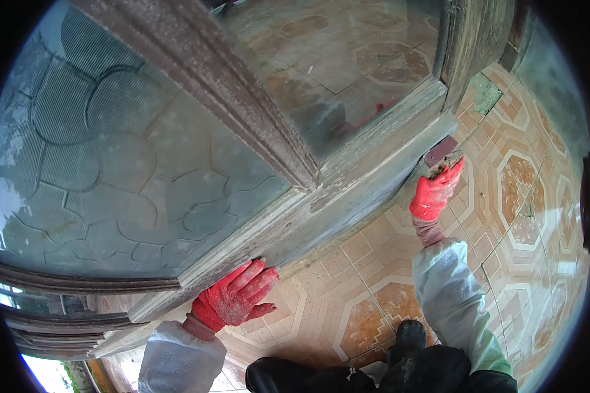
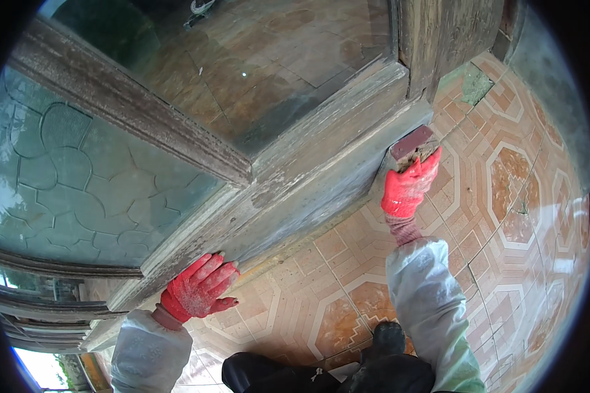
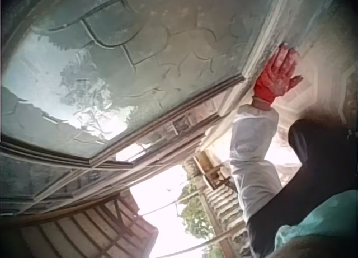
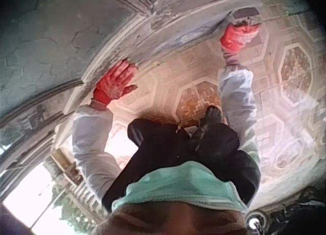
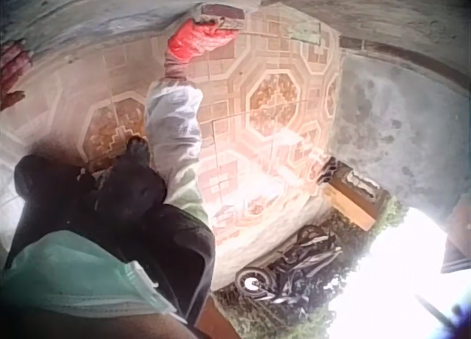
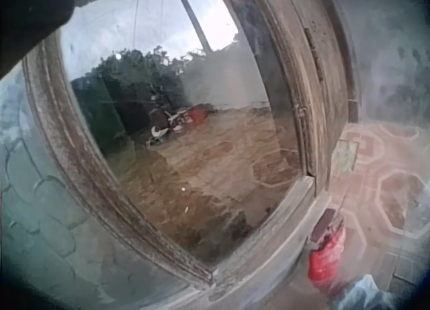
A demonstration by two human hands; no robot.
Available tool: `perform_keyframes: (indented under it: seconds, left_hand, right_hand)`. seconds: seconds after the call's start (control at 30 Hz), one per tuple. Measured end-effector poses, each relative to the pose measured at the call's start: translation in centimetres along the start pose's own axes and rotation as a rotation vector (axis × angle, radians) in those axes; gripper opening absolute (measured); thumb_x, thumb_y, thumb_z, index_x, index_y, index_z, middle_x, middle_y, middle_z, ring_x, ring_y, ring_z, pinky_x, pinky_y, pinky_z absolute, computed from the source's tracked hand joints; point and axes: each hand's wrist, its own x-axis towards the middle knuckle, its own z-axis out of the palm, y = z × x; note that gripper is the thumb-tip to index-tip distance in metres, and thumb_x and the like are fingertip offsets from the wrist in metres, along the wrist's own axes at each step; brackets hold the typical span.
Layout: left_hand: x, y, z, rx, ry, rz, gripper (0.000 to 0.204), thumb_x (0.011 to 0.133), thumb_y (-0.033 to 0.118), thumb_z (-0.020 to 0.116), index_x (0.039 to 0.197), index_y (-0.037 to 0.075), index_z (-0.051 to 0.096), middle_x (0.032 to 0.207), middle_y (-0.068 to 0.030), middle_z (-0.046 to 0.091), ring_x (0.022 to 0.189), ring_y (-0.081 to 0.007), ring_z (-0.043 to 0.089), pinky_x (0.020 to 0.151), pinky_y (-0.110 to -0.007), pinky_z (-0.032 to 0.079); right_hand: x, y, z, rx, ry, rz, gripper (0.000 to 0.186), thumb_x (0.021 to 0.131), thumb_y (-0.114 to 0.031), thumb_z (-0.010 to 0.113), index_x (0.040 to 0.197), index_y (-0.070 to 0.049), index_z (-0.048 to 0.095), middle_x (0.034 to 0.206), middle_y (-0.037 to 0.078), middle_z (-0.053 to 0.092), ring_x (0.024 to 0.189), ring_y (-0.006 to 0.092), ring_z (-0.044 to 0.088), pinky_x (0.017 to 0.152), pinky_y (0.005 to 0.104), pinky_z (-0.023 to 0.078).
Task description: The person sands the wooden frame of a window using a sanding block.
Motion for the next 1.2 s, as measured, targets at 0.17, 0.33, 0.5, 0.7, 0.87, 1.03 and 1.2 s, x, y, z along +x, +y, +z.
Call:
perform_keyframes:
  seconds: [0.17, 0.33, 0.5, 0.7, 0.87, 1.03, 1.2]
  left_hand:
    - [-0.5, 0.1, 0.3, -0.007, -0.001, -0.052, 0.055, 0.085, 0.050, 0.061, 0.122, 0.010, 0.057, 0.130, -0.0040, 0.053, 0.125, -0.0266, 0.047, 0.104, -0.042, 0.040]
    - [0.1, 0.0, -0.1, 0.004, 0.042, -0.035, 0.055, 0.086, 0.052, 0.059, 0.123, 0.011, 0.057, 0.130, -0.0028, 0.054, 0.124, -0.0259, 0.047, 0.104, -0.042, 0.039]
    - [-0.5, 0.2, 0.7, 0.013, -0.003, -0.081, 0.056, 0.086, 0.054, 0.057, 0.122, 0.011, 0.057, 0.131, -0.0020, 0.054, 0.123, -0.0252, 0.048, 0.105, -0.042, 0.038]
    - [-0.9, 0.0, 0.2, 0.038, 0.023, -0.061, 0.056, 0.086, 0.054, 0.056, 0.123, 0.011, 0.057, 0.132, -0.0017, 0.053, 0.124, -0.0238, 0.048, 0.106, -0.041, 0.038]
    - [0.4, 0.2, 0.4, 0.011, 0.008, -0.068, 0.056, 0.087, 0.054, 0.055, 0.123, 0.011, 0.057, 0.133, -0.0019, 0.052, 0.125, -0.0236, 0.047, 0.106, -0.042, 0.038]
    - [-1.4, 0.6, 0.2, -0.005, -0.016, -0.086, 0.056, 0.087, 0.054, 0.055, 0.123, 0.012, 0.057, 0.132, -0.0027, 0.052, 0.125, -0.0239, 0.047, 0.106, -0.042, 0.038]
    - [0.0, 0.2, 0.0, 0.009, 0.063, -0.035, 0.055, 0.086, 0.054, 0.056, 0.123, 0.013, 0.057, 0.132, -0.0029, 0.052, 0.124, -0.0246, 0.047, 0.106, -0.042, 0.038]
  right_hand:
    - [2.9, -8.9, -2.2, 0.008, -0.074, -0.018, 0.082, 0.064, 0.004, 0.051, 0.143, -0.002, 0.031, 0.137, 0.022, 0.042, 0.123, 0.0384, 0.045, 0.103, 0.0380, 0.036]
    - [-0.6, -1.1, -0.4, 0.034, 0.013, -0.100, 0.079, 0.070, -0.007, 0.056, 0.143, 0.002, 0.028, 0.136, 0.025, 0.040, 0.126, 0.0410, 0.041, 0.106, 0.0417, 0.033]
    - [-2.1, -4.1, -1.0, -0.024, -0.057, -0.089, 0.075, 0.070, -0.009, 0.058, 0.140, 0.000, 0.033, 0.132, 0.024, 0.043, 0.124, 0.0394, 0.043, 0.105, 0.0421, 0.033]
    - [-2.8, -5.2, -2.3, 0.204, -0.196, -0.300, 0.078, 0.069, -0.009, 0.056, 0.142, 0.002, 0.029, 0.144, 0.026, 0.033, 0.129, 0.0412, 0.038, 0.109, 0.0430, 0.028]
    - [-5.6, -2.7, -1.9, 0.370, -0.159, -0.011, 0.077, 0.075, -0.040, 0.069, 0.135, -0.002, 0.038, 0.122, 0.015, 0.052, 0.111, 0.0292, 0.052, 0.098, 0.0395, 0.038]
    - [-1.5, -13.3, -5.0, 0.401, -0.356, -0.255, 0.090, 0.070, -0.050, 0.073, 0.134, 0.001, 0.037, 0.113, 0.012, 0.053, 0.106, 0.0257, 0.053, 0.094, 0.0379, 0.041]
    - [-9.8, -8.0, -4.1, 0.637, -0.508, -0.371, 0.108, 0.058, -0.060, 0.081, 0.135, 0.001, 0.036, 0.119, 0.016, 0.051, 0.109, 0.0266, 0.054, 0.094, 0.0392, 0.044]
